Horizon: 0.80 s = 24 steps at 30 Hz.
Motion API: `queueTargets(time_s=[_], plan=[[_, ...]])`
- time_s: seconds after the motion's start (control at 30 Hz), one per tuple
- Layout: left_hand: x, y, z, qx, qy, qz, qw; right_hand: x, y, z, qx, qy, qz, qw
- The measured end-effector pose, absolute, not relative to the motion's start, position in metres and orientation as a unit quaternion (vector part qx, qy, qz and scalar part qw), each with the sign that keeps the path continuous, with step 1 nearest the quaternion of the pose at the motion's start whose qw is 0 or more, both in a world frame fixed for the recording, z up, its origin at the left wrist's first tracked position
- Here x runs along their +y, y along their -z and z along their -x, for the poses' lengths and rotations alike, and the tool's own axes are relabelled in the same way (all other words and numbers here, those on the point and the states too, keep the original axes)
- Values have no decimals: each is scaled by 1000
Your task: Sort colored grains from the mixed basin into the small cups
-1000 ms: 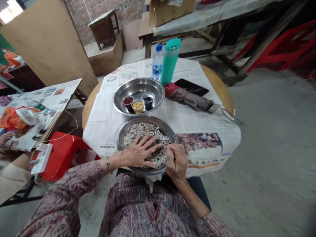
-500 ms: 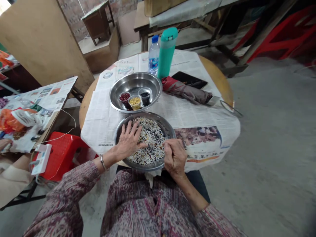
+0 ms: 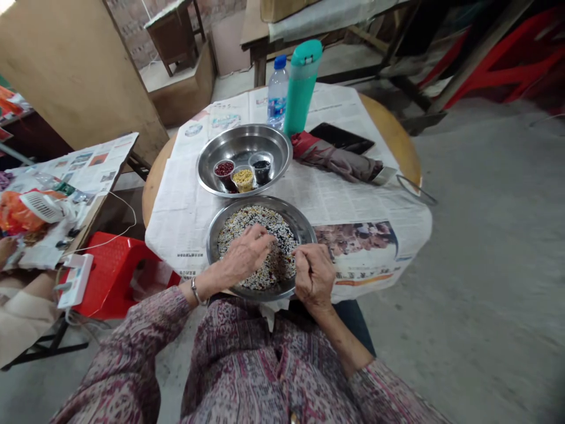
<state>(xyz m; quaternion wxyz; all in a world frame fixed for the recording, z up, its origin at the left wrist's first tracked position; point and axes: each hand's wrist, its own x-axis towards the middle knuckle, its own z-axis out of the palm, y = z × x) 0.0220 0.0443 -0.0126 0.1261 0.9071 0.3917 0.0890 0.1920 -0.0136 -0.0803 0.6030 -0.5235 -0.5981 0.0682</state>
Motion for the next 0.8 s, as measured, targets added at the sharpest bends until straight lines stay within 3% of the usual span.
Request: queueTargets(time_s=[0.17, 0.47, 0.8], plan=[[76, 15, -25, 441, -77, -893, 56, -13, 81, -192, -599, -64, 525, 602], [89, 15, -23, 373, -45, -900, 220, -13, 80, -192, -602, -61, 524, 599], [19, -13, 5, 315, 27, -905, 284, -13, 79, -192, -598, -61, 527, 601]])
